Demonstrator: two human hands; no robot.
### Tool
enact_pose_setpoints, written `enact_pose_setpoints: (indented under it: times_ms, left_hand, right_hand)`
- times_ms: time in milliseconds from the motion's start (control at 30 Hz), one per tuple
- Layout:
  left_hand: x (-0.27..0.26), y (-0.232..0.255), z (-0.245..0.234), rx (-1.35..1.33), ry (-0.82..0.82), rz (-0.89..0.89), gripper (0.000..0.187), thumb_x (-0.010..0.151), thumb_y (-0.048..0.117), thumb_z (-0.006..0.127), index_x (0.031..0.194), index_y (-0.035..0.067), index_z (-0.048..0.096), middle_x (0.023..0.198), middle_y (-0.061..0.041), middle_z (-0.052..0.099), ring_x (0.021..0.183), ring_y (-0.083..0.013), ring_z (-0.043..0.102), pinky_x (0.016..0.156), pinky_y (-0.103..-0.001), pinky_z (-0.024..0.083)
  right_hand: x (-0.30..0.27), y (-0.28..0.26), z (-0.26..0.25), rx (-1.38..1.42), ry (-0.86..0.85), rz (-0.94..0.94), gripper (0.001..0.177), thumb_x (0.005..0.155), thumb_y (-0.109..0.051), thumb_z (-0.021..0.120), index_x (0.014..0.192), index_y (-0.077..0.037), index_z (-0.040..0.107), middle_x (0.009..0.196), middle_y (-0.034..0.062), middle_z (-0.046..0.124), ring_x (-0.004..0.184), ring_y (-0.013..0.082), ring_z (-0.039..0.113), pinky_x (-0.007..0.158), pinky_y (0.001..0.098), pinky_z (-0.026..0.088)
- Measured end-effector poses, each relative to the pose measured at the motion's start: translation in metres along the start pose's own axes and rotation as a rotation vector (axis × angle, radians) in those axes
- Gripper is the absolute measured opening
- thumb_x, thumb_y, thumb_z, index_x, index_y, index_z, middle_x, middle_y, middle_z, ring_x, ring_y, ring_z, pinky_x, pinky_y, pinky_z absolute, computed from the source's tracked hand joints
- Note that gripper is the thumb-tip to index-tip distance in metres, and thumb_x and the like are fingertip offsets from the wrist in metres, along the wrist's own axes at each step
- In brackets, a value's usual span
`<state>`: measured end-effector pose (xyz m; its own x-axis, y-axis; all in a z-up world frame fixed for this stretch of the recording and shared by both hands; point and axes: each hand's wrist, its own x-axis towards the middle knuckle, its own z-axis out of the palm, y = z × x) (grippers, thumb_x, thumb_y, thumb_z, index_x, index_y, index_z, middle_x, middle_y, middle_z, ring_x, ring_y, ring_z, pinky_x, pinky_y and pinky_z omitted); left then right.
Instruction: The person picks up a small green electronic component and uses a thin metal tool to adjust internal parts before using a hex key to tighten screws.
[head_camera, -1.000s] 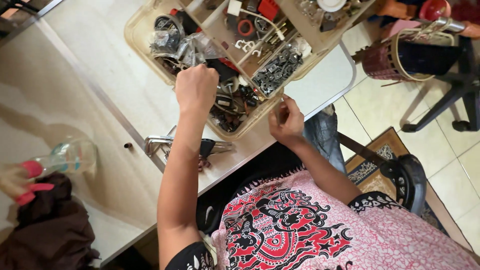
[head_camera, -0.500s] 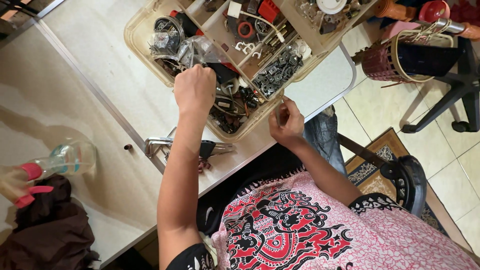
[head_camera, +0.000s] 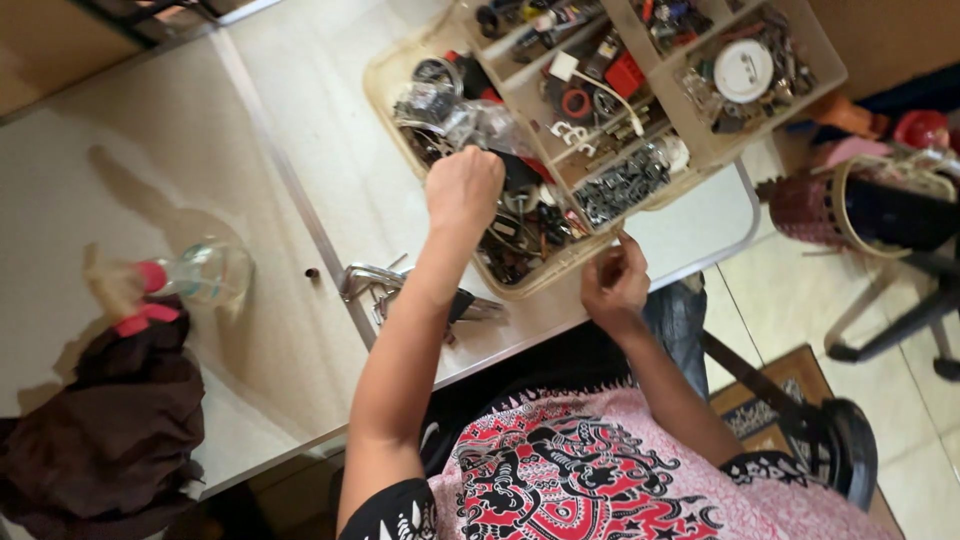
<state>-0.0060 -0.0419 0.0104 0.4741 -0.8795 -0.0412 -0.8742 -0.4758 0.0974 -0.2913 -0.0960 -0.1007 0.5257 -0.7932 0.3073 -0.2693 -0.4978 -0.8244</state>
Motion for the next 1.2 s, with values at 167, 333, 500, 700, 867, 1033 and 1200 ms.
enact_pose_setpoints:
  times_ms: [167,333,500,700,867,1033,1200]
  left_hand:
    - [-0.002,-0.002,-0.003,-0.007,-0.007,0.007,0.015,0.076,0.005,0.07,0.067,0.016,0.077,0.071,-0.01,0.073,0.072,-0.0256,0.075,0.061,-0.037,0.058]
    - [-0.005,-0.002,-0.004,-0.023,0.055,0.059,0.014,0.077,0.008,0.069,0.067,0.015,0.076,0.07,-0.01,0.073,0.07,-0.0266,0.075,0.061,-0.037,0.058]
    - [-0.007,-0.002,-0.002,0.003,0.031,0.136,0.013,0.077,0.007,0.068,0.067,0.014,0.074,0.069,-0.009,0.073,0.069,-0.0264,0.074,0.06,-0.037,0.058]
    - [-0.003,-0.003,0.004,-0.03,0.033,0.113,0.015,0.08,0.008,0.068,0.068,0.015,0.074,0.071,-0.009,0.073,0.071,-0.0265,0.074,0.06,-0.038,0.058]
    - [0.0,-0.004,0.007,-0.019,-0.001,0.132,0.012,0.076,0.006,0.069,0.07,0.015,0.074,0.073,-0.008,0.073,0.073,-0.0265,0.074,0.061,-0.038,0.058]
    - [0.0,-0.005,0.013,0.034,-0.015,0.194,0.011,0.075,0.006,0.07,0.07,0.015,0.074,0.073,-0.007,0.073,0.073,-0.0269,0.074,0.062,-0.038,0.058]
    - [0.0,-0.006,0.012,0.044,-0.025,0.2,0.011,0.074,0.004,0.071,0.07,0.014,0.075,0.072,-0.008,0.073,0.072,-0.0284,0.074,0.062,-0.039,0.059]
  right_hand:
    - [0.003,-0.003,0.003,-0.021,0.012,0.022,0.059,0.093,-0.007,0.074,0.142,0.003,0.043,0.084,0.0016,0.055,0.066,0.0076,0.051,0.06,0.0235,0.043]
    - [0.004,-0.013,0.002,-0.019,-0.002,0.038,0.061,0.094,-0.007,0.073,0.145,0.003,0.041,0.088,0.0039,0.056,0.067,0.0088,0.052,0.06,0.0243,0.044]
    - [0.006,-0.018,0.001,-0.032,0.0,0.003,0.062,0.094,-0.006,0.072,0.146,0.004,0.039,0.086,0.0041,0.056,0.066,0.0087,0.052,0.059,0.0245,0.043]
    - [0.004,-0.019,0.002,-0.026,-0.002,0.048,0.061,0.095,-0.006,0.071,0.146,0.002,0.039,0.086,0.0033,0.055,0.066,0.0092,0.051,0.06,0.0249,0.044]
    - [0.002,-0.016,0.001,-0.054,-0.007,0.031,0.063,0.096,-0.005,0.072,0.148,0.0,0.037,0.091,0.0048,0.054,0.068,0.0102,0.052,0.061,0.0256,0.045]
    - [0.001,-0.009,-0.001,-0.067,-0.022,0.021,0.064,0.097,-0.006,0.073,0.149,-0.002,0.036,0.088,0.004,0.054,0.067,0.0099,0.052,0.062,0.0256,0.045]
    - [0.002,-0.01,-0.001,-0.043,-0.019,-0.022,0.064,0.098,-0.005,0.073,0.149,-0.001,0.035,0.087,0.0043,0.054,0.065,0.01,0.051,0.06,0.0252,0.043]
